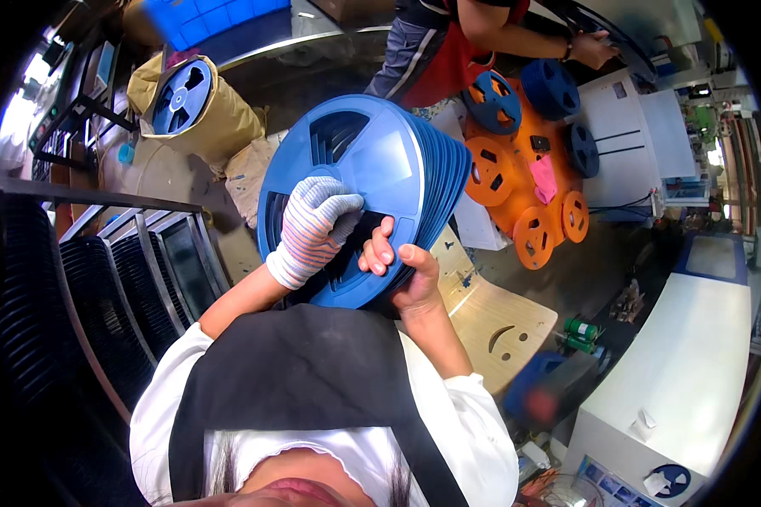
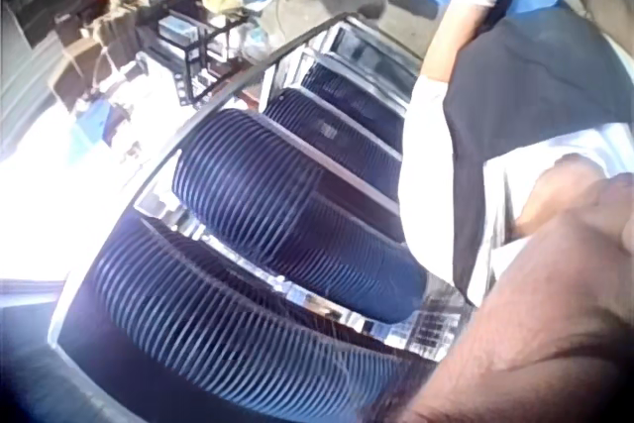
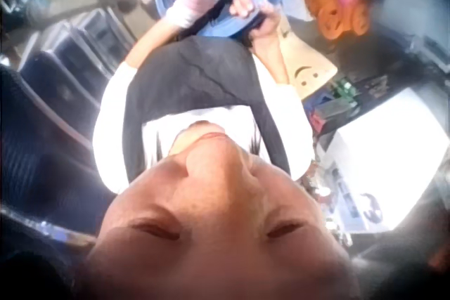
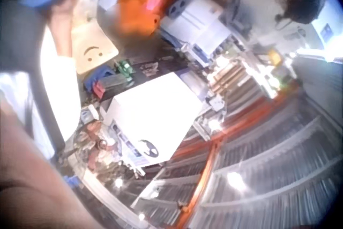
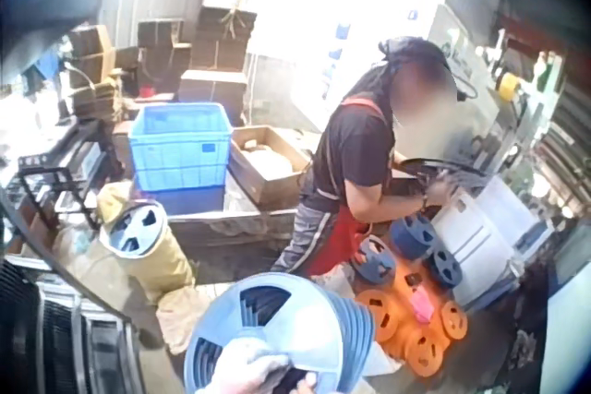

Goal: The person repeatedly picks up blue circular plastic parts from a table and stacks them onto a metal rack. The person handles the parts one by one, placing them into a vertical stack on the rack.

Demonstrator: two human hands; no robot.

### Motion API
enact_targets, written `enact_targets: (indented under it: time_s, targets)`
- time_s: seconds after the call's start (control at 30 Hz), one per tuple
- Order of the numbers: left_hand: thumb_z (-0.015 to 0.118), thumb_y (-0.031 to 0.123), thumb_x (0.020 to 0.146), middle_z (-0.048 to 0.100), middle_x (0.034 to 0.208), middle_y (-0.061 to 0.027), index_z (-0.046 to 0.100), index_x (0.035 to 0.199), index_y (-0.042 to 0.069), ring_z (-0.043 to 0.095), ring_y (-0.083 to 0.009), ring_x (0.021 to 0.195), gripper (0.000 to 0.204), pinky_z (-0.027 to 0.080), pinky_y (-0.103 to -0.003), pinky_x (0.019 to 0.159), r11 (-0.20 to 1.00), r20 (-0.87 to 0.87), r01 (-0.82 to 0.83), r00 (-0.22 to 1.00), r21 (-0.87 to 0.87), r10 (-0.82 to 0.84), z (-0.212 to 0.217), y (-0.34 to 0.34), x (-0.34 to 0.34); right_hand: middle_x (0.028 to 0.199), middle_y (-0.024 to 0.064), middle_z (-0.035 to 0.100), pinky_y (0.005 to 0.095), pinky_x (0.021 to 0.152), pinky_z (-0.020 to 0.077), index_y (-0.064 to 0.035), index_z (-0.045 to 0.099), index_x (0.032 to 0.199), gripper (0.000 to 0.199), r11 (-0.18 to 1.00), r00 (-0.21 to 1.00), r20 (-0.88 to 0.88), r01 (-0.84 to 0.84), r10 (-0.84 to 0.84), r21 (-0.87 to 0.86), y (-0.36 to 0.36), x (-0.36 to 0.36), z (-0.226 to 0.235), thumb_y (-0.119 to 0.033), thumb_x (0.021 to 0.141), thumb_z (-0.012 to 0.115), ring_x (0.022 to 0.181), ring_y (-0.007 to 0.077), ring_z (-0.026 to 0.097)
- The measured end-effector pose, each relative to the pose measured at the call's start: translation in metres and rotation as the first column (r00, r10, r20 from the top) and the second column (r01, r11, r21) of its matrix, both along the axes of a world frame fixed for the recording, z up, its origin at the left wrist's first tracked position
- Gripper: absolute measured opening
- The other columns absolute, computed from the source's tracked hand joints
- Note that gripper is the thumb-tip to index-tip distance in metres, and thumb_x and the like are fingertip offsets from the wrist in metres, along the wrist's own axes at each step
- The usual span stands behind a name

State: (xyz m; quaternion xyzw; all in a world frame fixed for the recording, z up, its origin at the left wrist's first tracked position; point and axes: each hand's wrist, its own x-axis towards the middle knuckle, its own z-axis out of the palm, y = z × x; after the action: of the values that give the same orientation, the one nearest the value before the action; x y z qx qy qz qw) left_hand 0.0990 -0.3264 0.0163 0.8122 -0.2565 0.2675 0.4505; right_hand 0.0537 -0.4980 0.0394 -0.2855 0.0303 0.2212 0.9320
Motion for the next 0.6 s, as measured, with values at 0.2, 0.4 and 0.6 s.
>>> enact_targets:
  time_s: [0.2,0.4,0.6]
  targets:
    - [0.064,0.01,0.06,0.06,0.087,-0.0074,0.063,0.086,0.007,0.059,-0.0276,0.087,0.026,0.047,-0.04,0.079,0.987,0.158,-0.055,0.987,0.154,0.03,0.015,0.017,-0.008,0.07,0.0017,0.048,0.0334,0.072,0.0441,-0.0076,0.049,0.099,0.037,0.994,0.995,0.01,-0.094,0.094,-0.047,0.012,0.003,0.01,-0.025,0.071,0.066,0.064,0.0158,0.051]
    - [0.07,0.008,0.061,0.059,0.086,-0.0073,0.061,0.083,0.007,0.058,-0.0279,0.085,0.023,0.047,-0.039,0.078,0.999,0.064,0.013,0.998,0.029,-0.015,-0.008,0.039,-0.007,0.071,0.0025,0.049,0.0344,0.075,0.0448,-0.0077,0.05,0.099,0.037,0.987,0.989,-0.027,-0.145,0.143,-0.067,0.016,0.014,0.013,-0.025,0.07,0.066,0.066,0.017,0.052]
    - [0.073,0.008,0.07,0.058,0.085,-0.0103,0.061,0.084,0.007,0.056,-0.0287,0.081,0.019,0.046,-0.037,0.072,0.971,-0.174,-0.181,0.973,-0.156,0.154,-0.023,0.053,-0.016,0.067,0.0004,0.047,0.0339,0.072,0.0459,-0.0076,0.049,0.099,0.038,0.988,0.992,-0.05,-0.117,0.112,-0.104,0.014,0.025,0.011,-0.025,0.071,0.068,0.061,0.0146,0.051]
